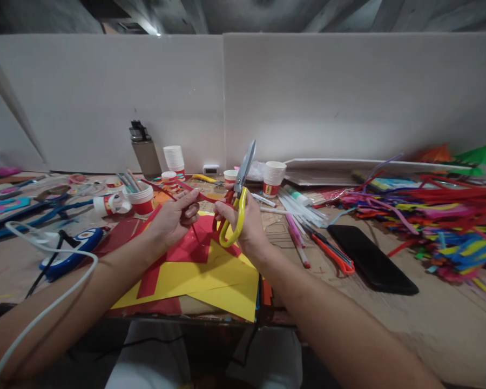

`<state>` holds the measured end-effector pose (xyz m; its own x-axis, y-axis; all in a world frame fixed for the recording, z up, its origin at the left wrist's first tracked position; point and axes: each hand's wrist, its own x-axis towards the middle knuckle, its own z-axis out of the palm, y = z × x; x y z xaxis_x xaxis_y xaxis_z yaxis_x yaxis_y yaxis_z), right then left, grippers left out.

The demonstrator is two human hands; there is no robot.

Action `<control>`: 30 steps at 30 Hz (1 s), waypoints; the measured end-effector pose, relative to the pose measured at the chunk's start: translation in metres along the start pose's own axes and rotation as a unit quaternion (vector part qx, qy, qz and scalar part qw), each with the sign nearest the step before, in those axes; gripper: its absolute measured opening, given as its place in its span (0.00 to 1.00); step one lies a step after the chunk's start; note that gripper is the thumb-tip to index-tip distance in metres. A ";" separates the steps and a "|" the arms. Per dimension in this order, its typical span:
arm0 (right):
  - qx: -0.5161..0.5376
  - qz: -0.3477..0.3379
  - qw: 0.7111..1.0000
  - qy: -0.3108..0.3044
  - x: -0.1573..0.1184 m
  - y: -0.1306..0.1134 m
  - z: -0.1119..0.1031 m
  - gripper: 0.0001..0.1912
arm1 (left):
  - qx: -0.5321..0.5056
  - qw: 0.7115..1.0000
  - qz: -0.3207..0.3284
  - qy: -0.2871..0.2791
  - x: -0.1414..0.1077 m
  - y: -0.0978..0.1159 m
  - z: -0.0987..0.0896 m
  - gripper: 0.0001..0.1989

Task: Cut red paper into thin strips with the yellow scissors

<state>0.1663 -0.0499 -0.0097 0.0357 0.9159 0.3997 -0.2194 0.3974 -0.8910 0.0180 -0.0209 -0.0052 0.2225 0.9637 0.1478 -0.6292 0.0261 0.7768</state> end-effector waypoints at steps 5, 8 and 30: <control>-0.003 0.007 1.000 0.018 0.001 -0.003 -0.003 0.19 | -0.007 0.999 0.035 0.030 0.005 0.007 -0.008 0.13; 0.005 -0.003 0.999 0.035 0.004 -0.009 -0.006 0.18 | -0.017 0.998 0.038 0.045 0.012 0.012 -0.015 0.12; -0.020 0.070 0.990 -0.125 0.024 -0.050 -0.040 0.24 | 0.268 0.960 -0.009 -0.084 0.009 0.040 -0.006 0.11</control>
<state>0.2168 -0.0458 0.0358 -0.2352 0.9218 0.3083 -0.1670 0.2741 -0.9471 -0.0099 -0.0098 0.0232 0.3757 0.9064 0.1930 -0.1607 -0.1414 0.9768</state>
